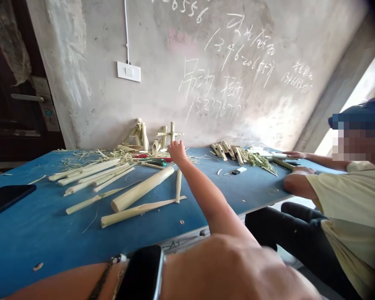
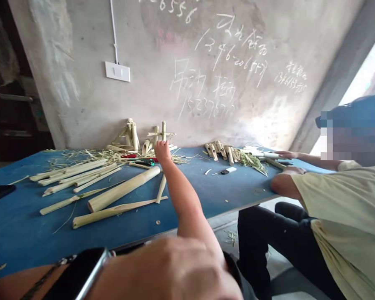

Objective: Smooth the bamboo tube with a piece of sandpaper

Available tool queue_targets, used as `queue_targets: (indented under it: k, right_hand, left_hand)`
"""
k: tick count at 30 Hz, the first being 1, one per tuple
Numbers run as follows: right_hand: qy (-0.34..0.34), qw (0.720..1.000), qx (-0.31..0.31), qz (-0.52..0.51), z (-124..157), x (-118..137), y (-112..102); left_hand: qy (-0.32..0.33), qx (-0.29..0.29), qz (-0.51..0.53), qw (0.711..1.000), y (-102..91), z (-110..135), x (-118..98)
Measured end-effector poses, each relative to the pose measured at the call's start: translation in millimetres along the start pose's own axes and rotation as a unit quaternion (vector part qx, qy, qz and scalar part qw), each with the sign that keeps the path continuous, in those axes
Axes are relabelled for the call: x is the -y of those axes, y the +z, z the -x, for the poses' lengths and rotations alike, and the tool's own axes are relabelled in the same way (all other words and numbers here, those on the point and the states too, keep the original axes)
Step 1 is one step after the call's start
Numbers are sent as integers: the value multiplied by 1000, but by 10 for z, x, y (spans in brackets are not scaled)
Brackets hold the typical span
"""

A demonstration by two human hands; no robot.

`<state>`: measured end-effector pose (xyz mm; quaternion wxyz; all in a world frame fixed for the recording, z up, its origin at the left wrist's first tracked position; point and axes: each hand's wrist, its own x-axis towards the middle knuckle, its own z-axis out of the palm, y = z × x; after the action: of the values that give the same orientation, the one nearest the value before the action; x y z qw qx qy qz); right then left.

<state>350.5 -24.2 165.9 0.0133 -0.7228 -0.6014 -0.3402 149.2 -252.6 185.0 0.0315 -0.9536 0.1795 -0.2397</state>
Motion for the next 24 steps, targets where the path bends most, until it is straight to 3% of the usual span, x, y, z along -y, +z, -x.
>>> queue_targets:
  k: [4, 7, 9, 12, 16, 18, 22, 24]
  right_hand:
    - [-39, 999, -10, 14, -113, 125, -102]
    - [-58, 998, -13, 25, -166, 192, -167]
    - [-65, 997, -12, 35, -181, 221, -191]
    - [-67, 997, -7, 49, -189, 238, -185]
    - [-56, 997, -7, 58, -164, 232, -144]
    - [-51, 997, -11, 61, -138, 220, -135]
    - [-52, 996, -26, 67, -115, 171, -139]
    - [-53, 995, -33, 71, -120, 144, -140]
  left_hand:
    - [-92, 1, 19, 996, 62, 39, 410]
    - [-166, -12, -31, 986, 86, 40, 747]
    - [-211, -12, -56, 976, 62, 35, 854]
    - [-182, 18, 23, 983, -23, 21, 753]
    - [17, 67, 116, 991, -138, -35, 345]
    - [54, 91, 87, 991, -146, -102, 236]
    - [-21, 111, -29, 993, -97, -217, 467]
    - [-104, 103, -72, 987, -90, -217, 662]
